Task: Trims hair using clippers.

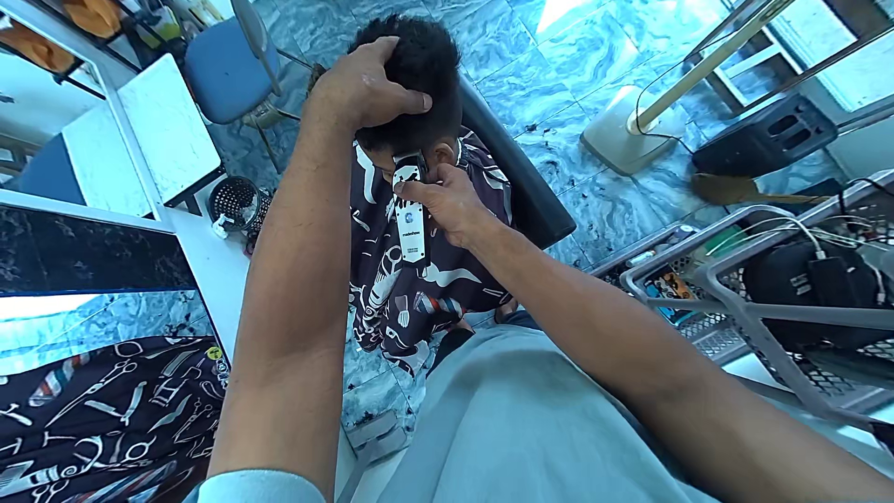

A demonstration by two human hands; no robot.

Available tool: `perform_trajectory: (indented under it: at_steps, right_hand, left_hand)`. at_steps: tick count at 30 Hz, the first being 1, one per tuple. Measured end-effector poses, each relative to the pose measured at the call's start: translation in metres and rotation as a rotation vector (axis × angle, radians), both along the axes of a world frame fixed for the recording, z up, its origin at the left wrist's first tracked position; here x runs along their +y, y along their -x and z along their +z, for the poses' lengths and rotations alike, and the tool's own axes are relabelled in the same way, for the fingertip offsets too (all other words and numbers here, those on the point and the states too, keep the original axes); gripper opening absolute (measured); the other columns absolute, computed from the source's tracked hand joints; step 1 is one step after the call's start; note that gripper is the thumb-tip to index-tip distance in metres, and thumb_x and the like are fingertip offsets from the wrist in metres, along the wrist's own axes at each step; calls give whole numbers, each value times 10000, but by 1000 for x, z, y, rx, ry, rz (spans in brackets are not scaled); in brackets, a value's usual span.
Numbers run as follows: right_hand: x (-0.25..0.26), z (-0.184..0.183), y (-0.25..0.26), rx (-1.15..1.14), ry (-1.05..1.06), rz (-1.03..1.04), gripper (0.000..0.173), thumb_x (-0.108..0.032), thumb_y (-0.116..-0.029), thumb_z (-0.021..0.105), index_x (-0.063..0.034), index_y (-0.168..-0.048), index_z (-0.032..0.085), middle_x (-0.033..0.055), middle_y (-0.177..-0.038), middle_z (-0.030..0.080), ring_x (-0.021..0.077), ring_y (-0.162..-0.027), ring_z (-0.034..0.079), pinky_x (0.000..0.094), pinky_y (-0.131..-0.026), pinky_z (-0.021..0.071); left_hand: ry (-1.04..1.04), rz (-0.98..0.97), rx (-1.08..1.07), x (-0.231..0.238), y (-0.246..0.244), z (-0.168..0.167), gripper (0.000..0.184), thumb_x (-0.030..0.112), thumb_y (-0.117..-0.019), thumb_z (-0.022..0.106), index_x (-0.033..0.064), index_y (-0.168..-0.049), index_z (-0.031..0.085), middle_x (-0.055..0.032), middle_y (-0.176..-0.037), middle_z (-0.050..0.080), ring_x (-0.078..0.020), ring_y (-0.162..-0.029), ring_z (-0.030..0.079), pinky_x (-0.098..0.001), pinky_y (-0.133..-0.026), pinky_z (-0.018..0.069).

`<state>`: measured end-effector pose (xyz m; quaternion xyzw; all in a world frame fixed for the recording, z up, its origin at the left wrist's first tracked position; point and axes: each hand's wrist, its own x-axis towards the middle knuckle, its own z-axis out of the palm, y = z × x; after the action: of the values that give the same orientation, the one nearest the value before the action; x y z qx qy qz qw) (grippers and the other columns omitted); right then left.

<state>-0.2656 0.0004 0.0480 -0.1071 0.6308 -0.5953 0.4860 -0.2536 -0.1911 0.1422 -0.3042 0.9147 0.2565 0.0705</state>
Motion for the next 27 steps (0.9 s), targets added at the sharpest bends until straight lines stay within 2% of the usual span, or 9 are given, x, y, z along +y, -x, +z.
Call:
perform_trajectory:
  at_steps: [3,8,12,15,17,22,27]
  right_hand:
    - [2,-1,0,-86,-50,-24,511,-266,-805,870,-5,-1138,582,176,-948,704,275,-801,720,446,-649,619]
    - [-2,3,1,79,-7,14,534,-292,-783,892,-25,-1121,577,148,-956,674,242,-830,689,440,-699,603]
    - [3,4,1,-29,-78,-13,499,-263,-801,875,-7,-1109,577,170,-929,693,267,-780,708,439,-630,606]
    - [0,4,2,63,36,-6,522,-267,-795,879,-17,-1136,573,151,-957,670,247,-829,692,440,-705,613]
    - [0,6,3,108,41,10,537,-293,-793,884,-21,-1141,578,147,-964,658,243,-843,678,446,-731,604]
    - [14,-4,6,4,-105,-3,493,-268,-800,871,-10,-1114,592,157,-936,705,256,-805,719,439,-673,618]
    - [14,-3,8,31,-94,5,525,-287,-789,885,-25,-1126,581,160,-943,685,258,-798,705,438,-647,610]
  left_hand:
    - [-12,3,9,0,1,-1,917,612,-777,779,266,-1553,432,-52,-1454,587,-234,-1356,551,-588,-1125,433]
    - [-7,1,4,-1,2,-1,941,625,-776,771,257,-1566,415,-54,-1485,561,-233,-1378,530,-582,-1142,418]
    - [-4,4,19,0,3,-2,926,612,-775,777,258,-1557,430,-55,-1477,569,-236,-1376,532,-586,-1140,418]
    - [-1,2,5,1,3,0,939,626,-782,765,253,-1568,412,-58,-1485,561,-239,-1378,530,-585,-1139,416]
    - [-7,-4,5,1,2,-1,932,615,-787,772,253,-1567,413,-63,-1484,560,-240,-1381,527,-584,-1143,414]
    - [7,-5,7,1,0,0,895,624,-785,768,279,-1544,443,-59,-1459,583,-242,-1364,543,-599,-1130,422]
    - [1,-5,8,1,0,-2,902,623,-785,768,280,-1550,435,-51,-1466,577,-232,-1370,538,-592,-1134,424]
